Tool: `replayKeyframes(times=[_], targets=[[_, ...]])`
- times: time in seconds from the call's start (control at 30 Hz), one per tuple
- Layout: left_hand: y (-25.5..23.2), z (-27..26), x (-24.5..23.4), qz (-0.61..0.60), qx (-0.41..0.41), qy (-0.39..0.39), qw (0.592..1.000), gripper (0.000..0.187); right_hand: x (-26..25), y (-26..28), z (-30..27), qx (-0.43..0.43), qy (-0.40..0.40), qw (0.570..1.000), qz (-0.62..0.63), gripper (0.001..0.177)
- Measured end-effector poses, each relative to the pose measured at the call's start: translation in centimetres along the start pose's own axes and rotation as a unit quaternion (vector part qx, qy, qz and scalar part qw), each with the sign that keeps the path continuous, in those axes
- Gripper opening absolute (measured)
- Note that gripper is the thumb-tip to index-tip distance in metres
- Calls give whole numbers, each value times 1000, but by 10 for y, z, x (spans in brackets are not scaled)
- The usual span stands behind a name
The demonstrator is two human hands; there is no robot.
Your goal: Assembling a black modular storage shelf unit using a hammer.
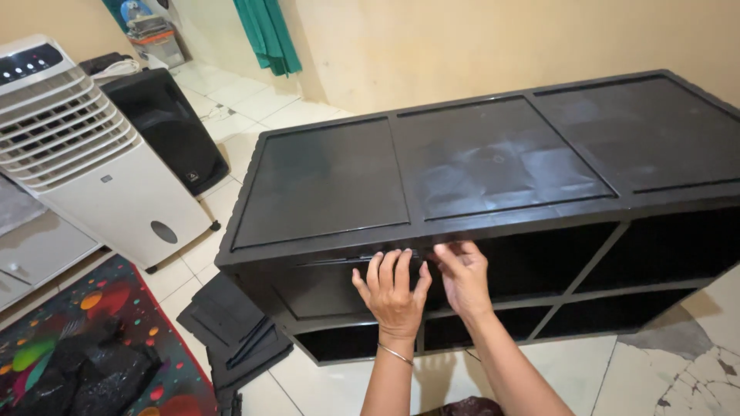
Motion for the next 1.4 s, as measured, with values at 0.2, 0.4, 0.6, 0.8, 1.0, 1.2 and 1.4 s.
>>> replayKeyframes(times=[0.2,0.4,0.6,0.8,1.0,1.2,1.4], targets=[[-1,-2,10,-6,-3,-15,1000,35,-1,3,15,-36,-37,984,172,4],[-10,1,11,10,-11,44,999,44,-2,8,16,-39,-36,987,154,9],[-9,10,21,-2,-36,58,998,53,-2,6,26,-47,-49,987,146,12],[-9,15,29,-31,-43,86,995,46,0,6,30,-23,-57,988,140,5],[-9,4,21,-60,-46,37,996,39,-21,1,19,-13,-79,992,100,8],[-12,31,-11,-61,-27,57,996,34,-42,48,20,-17,-94,994,61,24],[-34,26,-55,-100,22,17,995,17,-42,55,17,9,-121,991,54,28]])
Point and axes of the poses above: each hand's wrist, its own z-axis towards the middle knuckle, its own x-axis out of the palm, y = z × x, the point moved 4 cm from there along z, towards the middle knuckle, and after that the axes turned 12 degrees about z, right-handed, at the moved point
